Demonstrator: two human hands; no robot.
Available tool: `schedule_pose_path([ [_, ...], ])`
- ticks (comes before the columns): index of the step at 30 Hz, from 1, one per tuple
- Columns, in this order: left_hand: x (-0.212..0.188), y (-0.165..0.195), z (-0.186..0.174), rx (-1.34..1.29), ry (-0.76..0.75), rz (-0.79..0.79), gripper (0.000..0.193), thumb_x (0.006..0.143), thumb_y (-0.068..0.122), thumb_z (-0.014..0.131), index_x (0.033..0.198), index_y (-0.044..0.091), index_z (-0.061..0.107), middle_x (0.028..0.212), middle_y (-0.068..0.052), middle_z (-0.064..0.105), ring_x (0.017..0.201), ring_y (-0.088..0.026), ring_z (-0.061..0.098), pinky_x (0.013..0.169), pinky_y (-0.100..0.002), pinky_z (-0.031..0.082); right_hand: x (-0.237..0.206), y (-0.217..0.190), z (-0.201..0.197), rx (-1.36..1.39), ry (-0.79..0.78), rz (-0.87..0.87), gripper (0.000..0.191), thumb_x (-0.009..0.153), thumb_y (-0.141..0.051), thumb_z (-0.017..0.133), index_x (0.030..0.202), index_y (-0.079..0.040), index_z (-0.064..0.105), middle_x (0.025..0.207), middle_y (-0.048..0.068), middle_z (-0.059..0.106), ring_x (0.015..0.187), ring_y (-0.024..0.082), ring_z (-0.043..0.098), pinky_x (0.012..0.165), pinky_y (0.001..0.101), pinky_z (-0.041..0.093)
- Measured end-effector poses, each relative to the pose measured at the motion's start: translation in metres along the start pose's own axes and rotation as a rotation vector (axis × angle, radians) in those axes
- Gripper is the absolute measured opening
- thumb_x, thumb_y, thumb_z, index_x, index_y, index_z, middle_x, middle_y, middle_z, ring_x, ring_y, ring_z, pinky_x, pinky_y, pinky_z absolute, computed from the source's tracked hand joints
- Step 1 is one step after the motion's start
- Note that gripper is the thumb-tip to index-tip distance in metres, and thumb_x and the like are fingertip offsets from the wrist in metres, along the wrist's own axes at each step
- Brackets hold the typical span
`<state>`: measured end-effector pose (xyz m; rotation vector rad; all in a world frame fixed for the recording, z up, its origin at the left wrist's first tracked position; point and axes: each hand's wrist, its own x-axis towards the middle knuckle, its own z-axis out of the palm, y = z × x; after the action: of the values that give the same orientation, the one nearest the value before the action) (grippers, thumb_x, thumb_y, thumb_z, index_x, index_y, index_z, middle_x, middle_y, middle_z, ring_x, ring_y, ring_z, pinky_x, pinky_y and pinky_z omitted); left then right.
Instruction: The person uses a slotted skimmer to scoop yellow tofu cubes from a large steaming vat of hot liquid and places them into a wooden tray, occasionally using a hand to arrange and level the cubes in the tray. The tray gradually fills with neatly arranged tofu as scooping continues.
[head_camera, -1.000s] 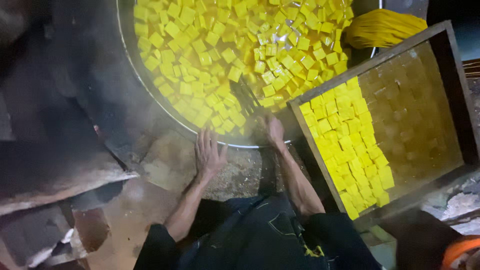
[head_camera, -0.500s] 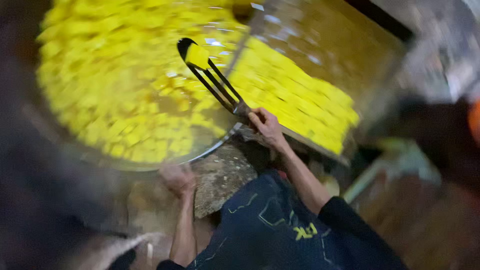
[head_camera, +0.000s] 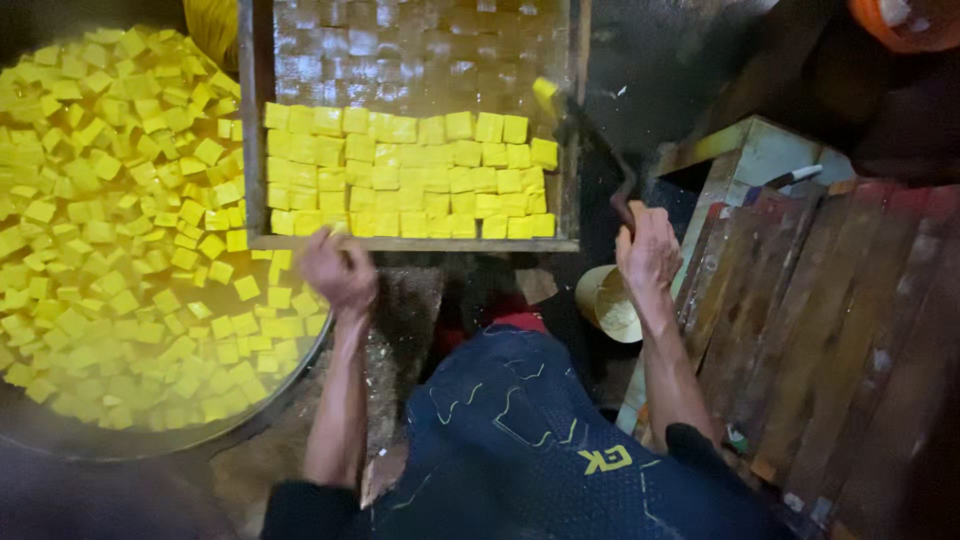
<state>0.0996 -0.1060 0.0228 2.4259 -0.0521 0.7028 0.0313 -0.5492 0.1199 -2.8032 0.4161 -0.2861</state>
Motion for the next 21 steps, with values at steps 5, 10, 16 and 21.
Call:
schedule_pose_path([
  [5,0.05,0.101,0.118,-0.307,-0.149,0.161,0.036,0.089,0.017,0.074,0.121,0.002,0.066,0.12,-0.022,0.067,0.116,-0.041,0.063,0.103,-0.052,0.049,-0.03,0.05,0.022,0.161,-0.066,0.165,0.04,0.097,-0.011,0.069,0.135,-0.007,0.062,0.12,0.018,0.063,0.103,0.039,0.065,0.084,0.0465,0.053],
  [10,0.091,0.193,0.212,-0.339,-0.449,0.313,0.057,0.089,0.021,0.073,0.137,-0.001,0.054,0.132,-0.025,0.062,0.121,-0.044,0.059,0.106,-0.05,0.048,-0.057,0.12,0.064,0.822,0.016,0.514,0.031,0.098,-0.009,0.06,0.127,0.0,0.057,0.097,0.009,0.074,0.08,0.017,0.07,0.07,0.0298,0.055],
  [16,0.114,0.21,0.245,0.0,-0.869,0.404,0.049,0.1,0.031,0.065,0.144,0.012,0.054,0.14,-0.019,0.056,0.136,-0.039,0.05,0.118,-0.062,0.036,-0.091,0.163,0.083,0.945,0.019,0.701,0.026,0.099,-0.022,0.063,0.114,-0.002,0.057,0.077,0.006,0.068,0.059,0.011,0.062,0.053,0.0269,0.048],
  [21,0.085,0.146,0.196,0.024,-0.605,0.693,0.076,0.072,0.032,0.076,0.142,0.015,0.054,0.152,-0.02,0.048,0.138,-0.04,0.048,0.106,-0.067,0.032,-0.038,0.112,0.094,0.882,-0.142,0.633,0.037,0.106,-0.036,0.065,0.095,-0.001,0.061,0.069,0.006,0.063,0.054,0.012,0.058,0.049,0.0264,0.046],
])
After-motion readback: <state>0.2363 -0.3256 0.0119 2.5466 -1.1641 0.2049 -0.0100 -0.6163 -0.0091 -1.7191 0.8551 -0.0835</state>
